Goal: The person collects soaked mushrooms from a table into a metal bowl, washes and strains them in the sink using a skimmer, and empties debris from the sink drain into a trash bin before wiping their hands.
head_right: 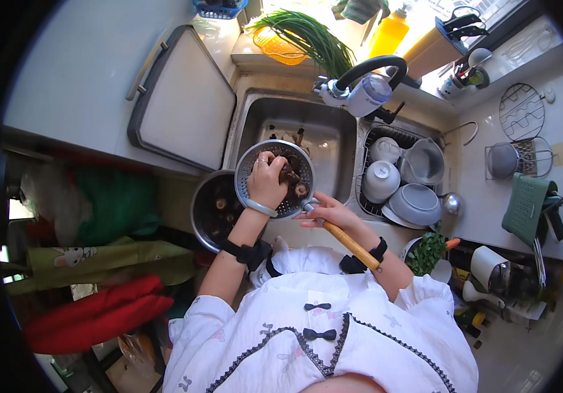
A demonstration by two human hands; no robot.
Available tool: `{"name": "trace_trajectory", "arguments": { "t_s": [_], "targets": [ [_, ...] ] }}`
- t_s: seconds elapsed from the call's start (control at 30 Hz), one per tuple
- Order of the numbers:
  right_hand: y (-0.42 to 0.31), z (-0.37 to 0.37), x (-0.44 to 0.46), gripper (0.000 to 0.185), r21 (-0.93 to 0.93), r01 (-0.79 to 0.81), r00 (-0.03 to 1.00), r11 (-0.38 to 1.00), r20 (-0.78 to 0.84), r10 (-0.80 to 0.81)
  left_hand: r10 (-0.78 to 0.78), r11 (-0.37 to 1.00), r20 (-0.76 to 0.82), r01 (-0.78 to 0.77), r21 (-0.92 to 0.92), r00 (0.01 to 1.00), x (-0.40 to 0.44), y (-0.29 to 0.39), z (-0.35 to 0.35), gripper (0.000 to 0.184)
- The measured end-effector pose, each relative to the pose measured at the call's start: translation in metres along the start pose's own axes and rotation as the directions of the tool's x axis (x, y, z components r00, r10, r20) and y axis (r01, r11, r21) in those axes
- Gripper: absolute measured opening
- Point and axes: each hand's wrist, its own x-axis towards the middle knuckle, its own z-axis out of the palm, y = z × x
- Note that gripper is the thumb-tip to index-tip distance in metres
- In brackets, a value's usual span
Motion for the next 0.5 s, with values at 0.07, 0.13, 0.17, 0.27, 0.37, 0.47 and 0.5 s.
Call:
{"name": "trace_trajectory", "arguments": {
  "t_s": [0.07, 0.13, 0.17, 0.27, 0.37, 0.47, 0.5],
  "targets": [
    [-0.001, 0.000, -0.001, 0.057, 0.006, 0.005, 1.000, 1.000, -0.024, -0.004, 0.070, 0.993, -0.007, -0.069, 0.092, 0.998, -0.005, -0.005, 0.015, 0.038],
    [0.000, -0.002, -0.001, 0.058, 0.003, 0.015, 0.999, 1.000, -0.039, -0.014, 0.069, 0.988, -0.001, -0.069, 0.137, 0.998, -0.010, -0.003, 0.021, 0.041],
    [0.002, -0.005, 0.000, 0.058, 0.005, 0.015, 0.999, 1.000, -0.039, -0.015, 0.065, 0.981, 0.002, -0.064, 0.183, 0.998, -0.012, -0.003, 0.024, 0.045],
    [0.003, -0.011, 0.002, 0.057, 0.020, 0.009, 1.000, 1.000, -0.030, -0.008, 0.069, 0.976, 0.057, -0.079, 0.202, 0.996, -0.013, -0.004, 0.031, 0.049],
    [0.000, -0.012, 0.002, 0.055, 0.017, 0.011, 0.999, 1.000, -0.045, -0.010, 0.047, 0.993, 0.110, -0.058, 0.098, 0.993, -0.011, 0.006, 0.013, 0.051],
    [0.000, -0.010, 0.002, 0.055, 0.011, 0.016, 0.998, 1.000, -0.059, -0.016, 0.113, 0.987, 0.059, -0.119, 0.106, 0.992, -0.008, 0.016, 0.000, 0.056],
    [-0.001, -0.008, 0.001, 0.055, 0.009, 0.014, 0.997, 1.000, -0.077, -0.014, 0.111, 0.987, 0.058, -0.117, 0.107, 0.992, -0.008, 0.015, 0.002, 0.056]
  ]
}}
